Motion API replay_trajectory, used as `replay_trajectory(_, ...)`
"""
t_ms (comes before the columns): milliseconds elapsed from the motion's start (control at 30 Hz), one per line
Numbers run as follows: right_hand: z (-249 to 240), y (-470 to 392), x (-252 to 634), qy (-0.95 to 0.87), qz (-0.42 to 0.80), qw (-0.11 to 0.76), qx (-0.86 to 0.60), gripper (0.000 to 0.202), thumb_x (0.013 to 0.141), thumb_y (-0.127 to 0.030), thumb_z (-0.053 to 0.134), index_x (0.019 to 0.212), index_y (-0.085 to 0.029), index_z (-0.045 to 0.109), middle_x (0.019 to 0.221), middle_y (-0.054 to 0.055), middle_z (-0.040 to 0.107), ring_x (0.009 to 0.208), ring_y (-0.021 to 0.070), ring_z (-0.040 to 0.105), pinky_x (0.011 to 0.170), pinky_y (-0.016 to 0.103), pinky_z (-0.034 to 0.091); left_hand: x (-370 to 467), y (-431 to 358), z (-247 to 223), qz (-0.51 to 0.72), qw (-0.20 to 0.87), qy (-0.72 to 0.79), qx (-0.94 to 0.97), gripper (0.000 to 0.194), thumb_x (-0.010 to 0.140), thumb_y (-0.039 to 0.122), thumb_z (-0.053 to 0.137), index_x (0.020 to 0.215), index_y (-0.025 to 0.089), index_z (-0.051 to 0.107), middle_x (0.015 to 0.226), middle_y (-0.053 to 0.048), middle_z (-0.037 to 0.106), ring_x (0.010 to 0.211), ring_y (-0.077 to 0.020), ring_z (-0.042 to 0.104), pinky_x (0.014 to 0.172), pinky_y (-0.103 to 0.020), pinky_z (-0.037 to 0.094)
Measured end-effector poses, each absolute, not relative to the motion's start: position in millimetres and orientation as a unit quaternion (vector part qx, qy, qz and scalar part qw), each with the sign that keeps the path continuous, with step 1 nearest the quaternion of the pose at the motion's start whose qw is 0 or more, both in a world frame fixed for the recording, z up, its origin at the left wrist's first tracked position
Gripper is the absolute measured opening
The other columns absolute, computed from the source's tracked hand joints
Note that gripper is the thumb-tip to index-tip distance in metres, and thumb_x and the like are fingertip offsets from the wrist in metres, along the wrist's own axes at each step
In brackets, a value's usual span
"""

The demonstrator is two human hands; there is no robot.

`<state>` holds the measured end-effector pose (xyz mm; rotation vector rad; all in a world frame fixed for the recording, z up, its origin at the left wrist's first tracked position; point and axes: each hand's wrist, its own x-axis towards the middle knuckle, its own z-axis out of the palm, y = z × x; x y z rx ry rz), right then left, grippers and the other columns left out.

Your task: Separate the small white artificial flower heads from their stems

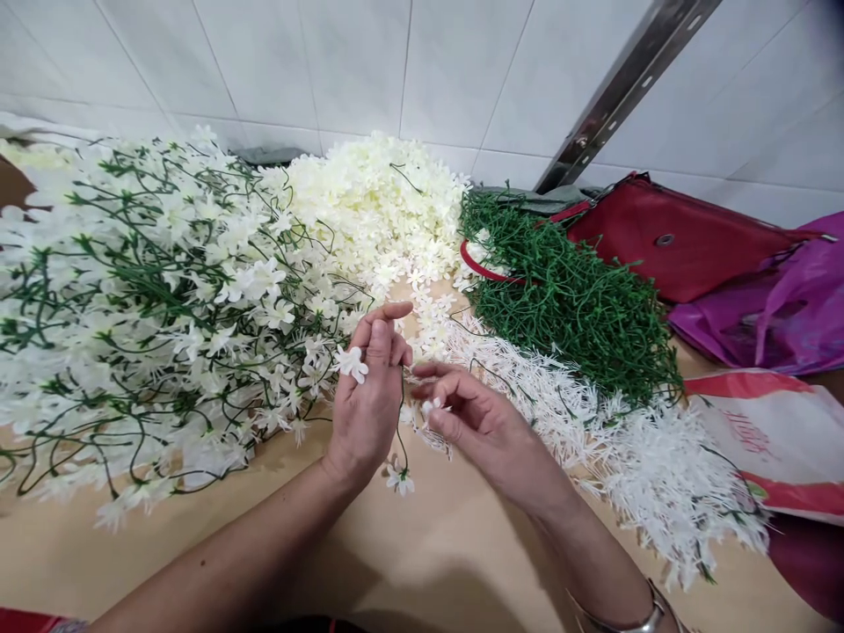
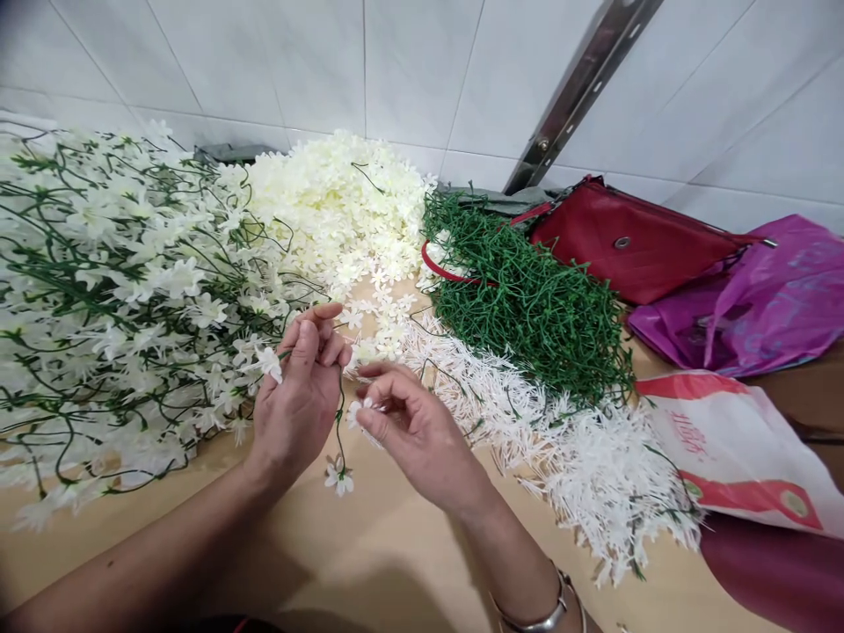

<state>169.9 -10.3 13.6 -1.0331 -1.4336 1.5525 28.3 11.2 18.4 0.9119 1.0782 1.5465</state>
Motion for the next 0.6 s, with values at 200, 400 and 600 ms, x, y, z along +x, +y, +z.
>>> replay_trajectory(200, 12, -20, 162, -0.558, 0.705, 0.281, -0.336, 0.023, 0.09, -0.043, 0.07, 0.085, -0.023, 0.059, 0.082, 0.0, 0.065, 0.075, 0.0148, 0.06, 0.072, 0.03, 0.051, 25, 13, 35, 0.71, 0.501, 0.367, 0.331, 0.025, 0.103, 0.043, 0.048, 0.101, 0.027, 0.067, 0.085, 0.0, 0.049, 0.07, -0.0124, 0.045, 0.071, -0.022, 0.048)
replay_trajectory(400, 17, -10, 180, -0.508, 0.738, 0.294, -0.334, 0.025, 0.088, -0.044, 0.073, 0.086, -0.022, 0.06, 0.097, 0.003, 0.07, 0.086, 0.015, 0.063, 0.078, 0.03, 0.049, 18, 21, 37, 0.721, 0.499, 0.341, 0.339, 0.025, 0.103, 0.044, 0.047, 0.103, 0.024, 0.062, 0.088, -0.001, 0.054, 0.073, -0.012, 0.054, 0.076, -0.025, 0.054)
replay_trajectory(600, 18, -8, 184, -0.506, 0.722, 0.325, -0.341, 0.026, 0.083, -0.043, 0.08, 0.083, -0.022, 0.066, 0.119, 0.007, 0.065, 0.096, 0.017, 0.062, 0.079, 0.03, 0.048, 17, 19, 37, 0.719, 0.514, 0.294, 0.363, 0.028, 0.106, 0.042, 0.04, 0.104, 0.024, 0.061, 0.098, -0.001, 0.06, 0.078, -0.0111, 0.063, 0.078, -0.027, 0.057)
